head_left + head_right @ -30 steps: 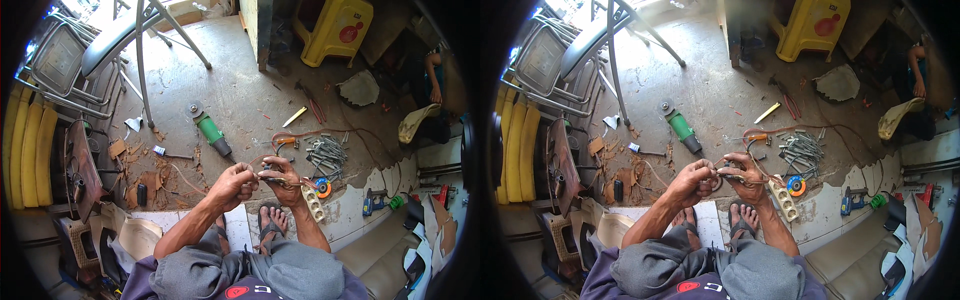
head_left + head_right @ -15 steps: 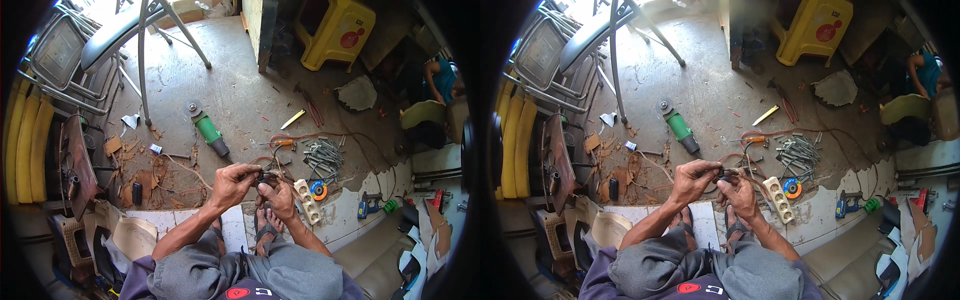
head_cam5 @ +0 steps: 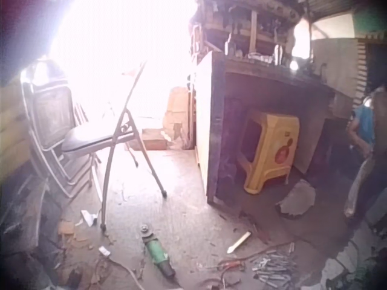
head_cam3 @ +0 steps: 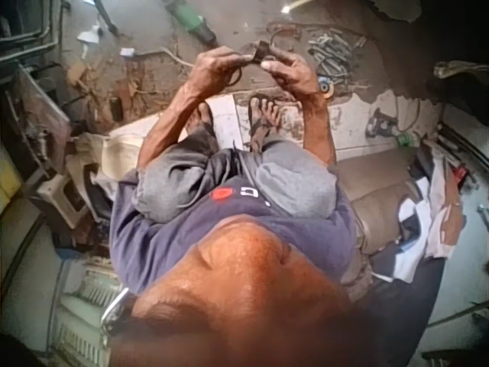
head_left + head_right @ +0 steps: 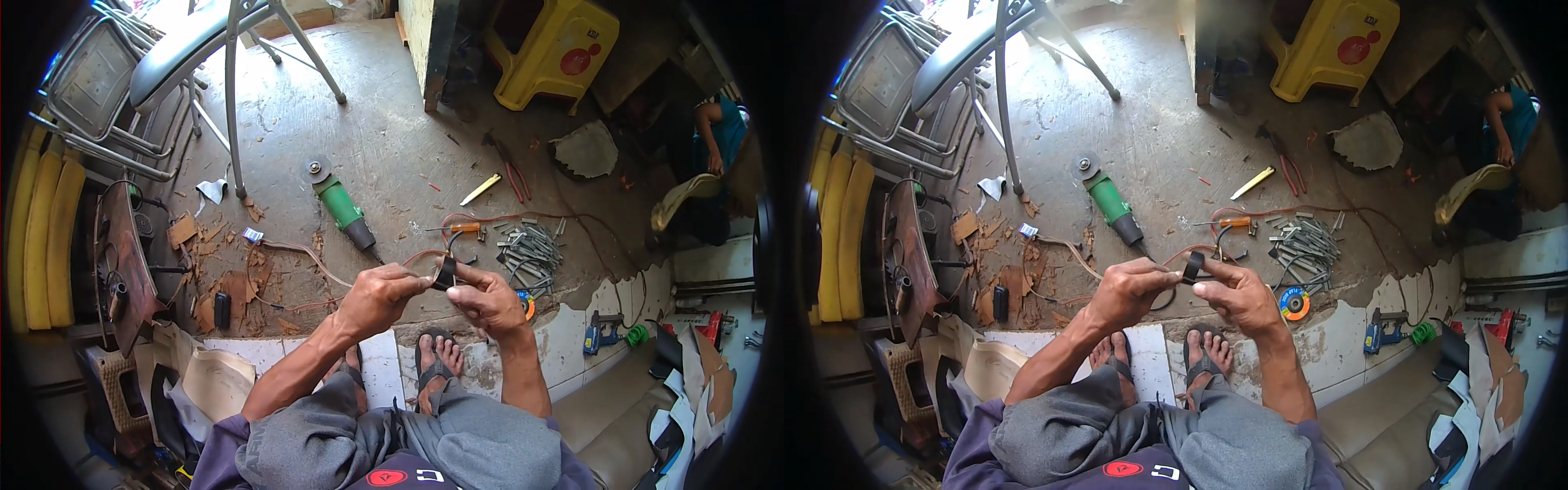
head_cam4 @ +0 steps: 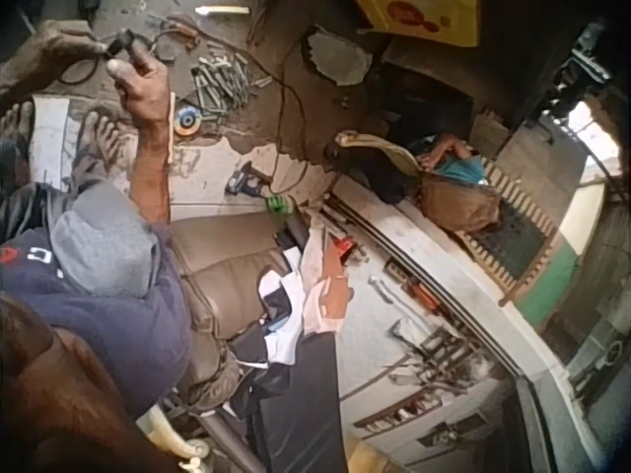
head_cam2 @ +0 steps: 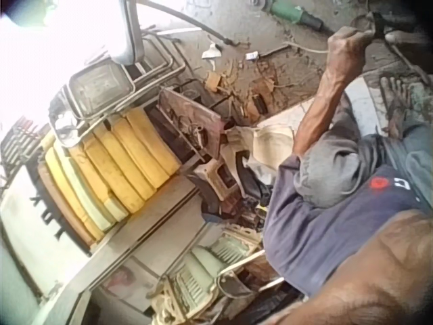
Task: The person uses their hands to pull at and strip small wires or cables, then picks up and handles an angle grinder.
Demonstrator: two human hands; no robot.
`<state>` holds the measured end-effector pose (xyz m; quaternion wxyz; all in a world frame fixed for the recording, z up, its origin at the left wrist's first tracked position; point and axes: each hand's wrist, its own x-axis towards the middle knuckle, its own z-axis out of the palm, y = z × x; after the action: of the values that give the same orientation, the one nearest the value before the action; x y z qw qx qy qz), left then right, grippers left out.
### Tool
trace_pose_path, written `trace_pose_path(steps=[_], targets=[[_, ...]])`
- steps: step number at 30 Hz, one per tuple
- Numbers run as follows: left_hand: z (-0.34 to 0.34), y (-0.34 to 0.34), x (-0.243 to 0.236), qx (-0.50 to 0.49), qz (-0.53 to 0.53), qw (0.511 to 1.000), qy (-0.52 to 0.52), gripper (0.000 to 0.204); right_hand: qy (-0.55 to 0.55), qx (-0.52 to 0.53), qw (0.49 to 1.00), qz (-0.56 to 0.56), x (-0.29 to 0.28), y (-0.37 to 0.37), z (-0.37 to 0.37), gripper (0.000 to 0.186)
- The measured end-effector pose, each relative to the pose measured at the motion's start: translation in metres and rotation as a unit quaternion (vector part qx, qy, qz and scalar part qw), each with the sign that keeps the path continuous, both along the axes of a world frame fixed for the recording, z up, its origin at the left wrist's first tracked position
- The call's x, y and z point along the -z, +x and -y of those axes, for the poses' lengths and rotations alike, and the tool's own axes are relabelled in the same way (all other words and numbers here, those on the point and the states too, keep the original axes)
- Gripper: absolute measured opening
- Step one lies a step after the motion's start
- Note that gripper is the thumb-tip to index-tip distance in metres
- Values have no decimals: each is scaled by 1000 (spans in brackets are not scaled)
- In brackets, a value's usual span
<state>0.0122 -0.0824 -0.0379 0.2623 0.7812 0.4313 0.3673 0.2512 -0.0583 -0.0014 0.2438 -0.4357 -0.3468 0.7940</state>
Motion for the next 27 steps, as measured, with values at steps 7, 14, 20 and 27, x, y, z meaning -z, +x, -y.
trace_pose_path(steps=[7, 14, 20, 27], targets=[[0, 0, -6, 26, 13, 998, 53, 39, 262, -63, 958, 97, 22, -4, -15, 46], [-1, 1, 0, 11, 3, 994, 107, 42, 38, 25, 997, 70, 40, -20, 1, 30], [-4, 13, -9, -8, -66, 998, -15, 32, 148, -40, 953, 262, 25, -13, -10, 33], [-8, 4, -2, 47, 208, 850, -482, 32, 376, -87, 902, 192, 16, -2, -5, 30]])
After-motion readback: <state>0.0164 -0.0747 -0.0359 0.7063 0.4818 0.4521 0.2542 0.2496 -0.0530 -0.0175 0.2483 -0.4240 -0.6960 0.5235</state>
